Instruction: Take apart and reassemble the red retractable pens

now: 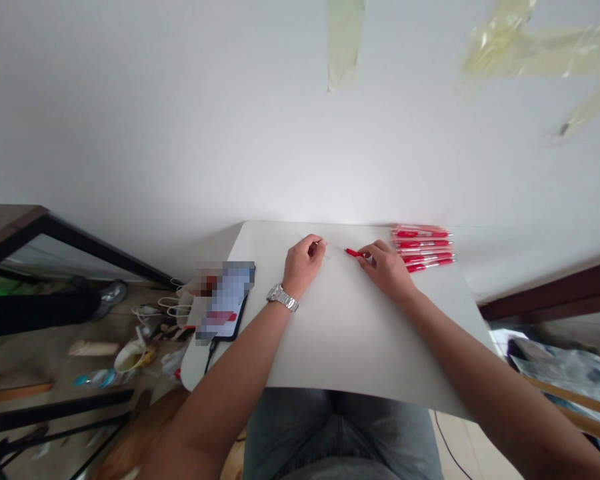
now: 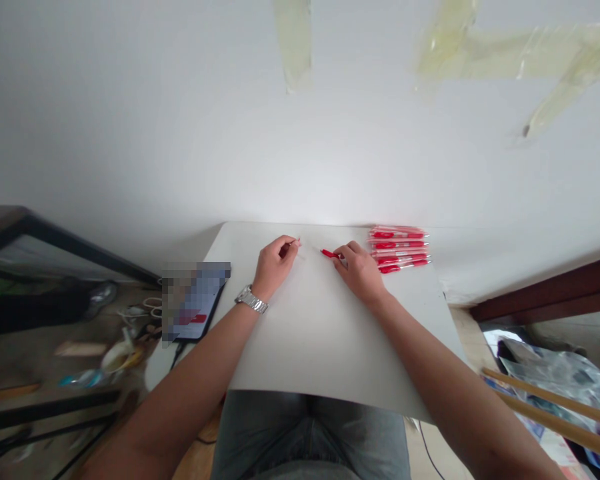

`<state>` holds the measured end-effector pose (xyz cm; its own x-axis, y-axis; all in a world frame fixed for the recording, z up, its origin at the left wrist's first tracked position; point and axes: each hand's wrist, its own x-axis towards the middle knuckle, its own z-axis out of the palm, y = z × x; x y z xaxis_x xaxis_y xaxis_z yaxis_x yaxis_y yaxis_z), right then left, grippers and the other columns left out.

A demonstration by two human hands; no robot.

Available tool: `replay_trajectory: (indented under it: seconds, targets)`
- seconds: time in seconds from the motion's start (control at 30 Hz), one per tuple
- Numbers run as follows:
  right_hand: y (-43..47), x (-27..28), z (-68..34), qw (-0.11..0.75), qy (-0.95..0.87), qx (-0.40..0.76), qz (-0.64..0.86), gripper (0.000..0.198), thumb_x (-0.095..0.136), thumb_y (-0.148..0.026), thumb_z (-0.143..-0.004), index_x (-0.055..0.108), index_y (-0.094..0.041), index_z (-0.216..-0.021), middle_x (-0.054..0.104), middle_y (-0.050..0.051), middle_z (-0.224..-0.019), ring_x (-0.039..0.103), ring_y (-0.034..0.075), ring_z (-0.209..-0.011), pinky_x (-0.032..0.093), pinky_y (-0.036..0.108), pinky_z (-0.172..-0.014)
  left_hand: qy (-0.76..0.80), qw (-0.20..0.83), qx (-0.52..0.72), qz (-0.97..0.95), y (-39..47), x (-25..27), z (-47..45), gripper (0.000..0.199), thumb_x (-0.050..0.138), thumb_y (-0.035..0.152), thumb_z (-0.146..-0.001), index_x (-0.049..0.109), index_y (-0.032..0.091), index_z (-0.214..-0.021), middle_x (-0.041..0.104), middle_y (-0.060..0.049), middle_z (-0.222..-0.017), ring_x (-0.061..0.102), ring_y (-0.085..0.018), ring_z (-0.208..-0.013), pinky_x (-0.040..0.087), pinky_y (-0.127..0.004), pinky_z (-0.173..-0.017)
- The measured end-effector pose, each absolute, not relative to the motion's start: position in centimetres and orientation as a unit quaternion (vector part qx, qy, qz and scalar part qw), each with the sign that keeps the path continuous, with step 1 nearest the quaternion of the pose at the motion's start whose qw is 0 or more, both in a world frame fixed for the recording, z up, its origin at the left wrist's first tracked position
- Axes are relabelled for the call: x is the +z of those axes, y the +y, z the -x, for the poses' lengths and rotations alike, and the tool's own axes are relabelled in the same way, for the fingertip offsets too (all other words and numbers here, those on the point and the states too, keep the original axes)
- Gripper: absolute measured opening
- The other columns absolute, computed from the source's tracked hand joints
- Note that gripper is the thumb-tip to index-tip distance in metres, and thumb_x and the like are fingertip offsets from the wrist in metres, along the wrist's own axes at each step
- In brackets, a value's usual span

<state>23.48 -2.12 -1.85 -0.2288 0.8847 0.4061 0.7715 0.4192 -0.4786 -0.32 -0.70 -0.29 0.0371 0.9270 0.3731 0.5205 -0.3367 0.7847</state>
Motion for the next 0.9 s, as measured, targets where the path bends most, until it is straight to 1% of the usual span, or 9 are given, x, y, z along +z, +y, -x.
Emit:
replay_trajectory:
  seconds: [0.13,0.27,0.47,0.53,0.67,0.8,0.9]
  targets:
    - [-2.0,-2.2,-23.7,0.316,-0.779,0.092,0.534,0.027,0.056,-0.041,-0.103,0.074,-0.021,-0.106,0.067,0.008,-0.099,0.065,0.019,-0.075,0.05,0.033,-0.068,0.548,0.216,0.454,-0.668,-0.6,-0.3,0.4,0.022,0.055,0.038,-0.099,0.062,0.023,-0.084,0.057,0.003,-0.065,0.053,-0.013,-0.06,0.039,-0.026,-0.061]
    - [-1.9,-2.3,-23.8,0.313,-0.779,0.092,0.536,0.025,0.058,-0.039,-0.102,0.074,-0.021,-0.109,0.067,0.008,-0.1,0.066,0.02,-0.077,0.05,0.033,-0.068,0.552,0.22,0.463,-0.657,-0.6,-0.3,0.4,0.021,0.055,0.032,-0.098,0.057,0.022,-0.079,0.055,0.004,-0.064,0.05,-0.012,-0.059,0.038,-0.025,-0.06]
    - [-1.9,-2.1,-23.8,0.319,-0.775,0.101,0.536,0.023,0.06,-0.034,-0.099,0.07,-0.022,-0.116,0.066,0.008,-0.1,0.065,0.019,-0.076,0.051,0.032,-0.068,0.547,0.223,0.47,-0.656,-0.6,-0.2,0.4,0.021,0.055,0.027,-0.096,0.056,0.022,-0.077,0.054,0.005,-0.064,0.048,-0.012,-0.059,0.037,-0.026,-0.06]
    - [-2.0,-1.8,-23.8,0.319,-0.774,0.1,0.537,0.02,0.061,-0.034,-0.099,0.069,-0.022,-0.113,0.065,0.007,-0.098,0.064,0.018,-0.073,0.049,0.031,-0.067,0.547,0.222,0.471,-0.655,-0.5,-0.3,0.4,0.02,0.055,0.027,-0.096,0.056,0.021,-0.077,0.055,0.005,-0.064,0.049,-0.012,-0.059,0.037,-0.026,-0.06]
    - [-2.4,-1.2,-23.7,0.312,-0.781,0.098,0.532,0.014,0.062,-0.035,-0.099,0.067,-0.022,-0.101,0.065,0.005,-0.093,0.06,0.016,-0.069,0.045,0.03,-0.065,0.549,0.22,0.471,-0.654,-0.4,-0.4,0.6,0.019,0.055,0.027,-0.096,0.057,0.021,-0.078,0.058,0.005,-0.066,0.05,-0.011,-0.061,0.038,-0.026,-0.062]
    - [-2.6,-1.1,-23.7,0.305,-0.796,0.127,0.507,0.013,0.06,-0.032,-0.1,0.065,-0.022,-0.094,0.066,0.005,-0.09,0.062,0.017,-0.072,0.045,0.028,-0.066,0.55,0.22,0.47,-0.654,-0.3,-0.5,0.6,0.018,0.055,0.027,-0.095,0.058,0.02,-0.078,0.059,0.004,-0.067,0.051,-0.011,-0.062,0.038,-0.025,-0.062]
    - [-2.5,-1.3,-23.7,0.296,-0.8,0.137,0.503,0.012,0.061,-0.03,-0.099,0.065,-0.021,-0.092,0.065,0.005,-0.09,0.062,0.017,-0.075,0.045,0.028,-0.068,0.55,0.215,0.469,-0.657,-0.4,-0.4,0.6,0.019,0.055,0.027,-0.095,0.058,0.02,-0.078,0.058,0.005,-0.066,0.05,-0.011,-0.061,0.037,-0.025,-0.062]
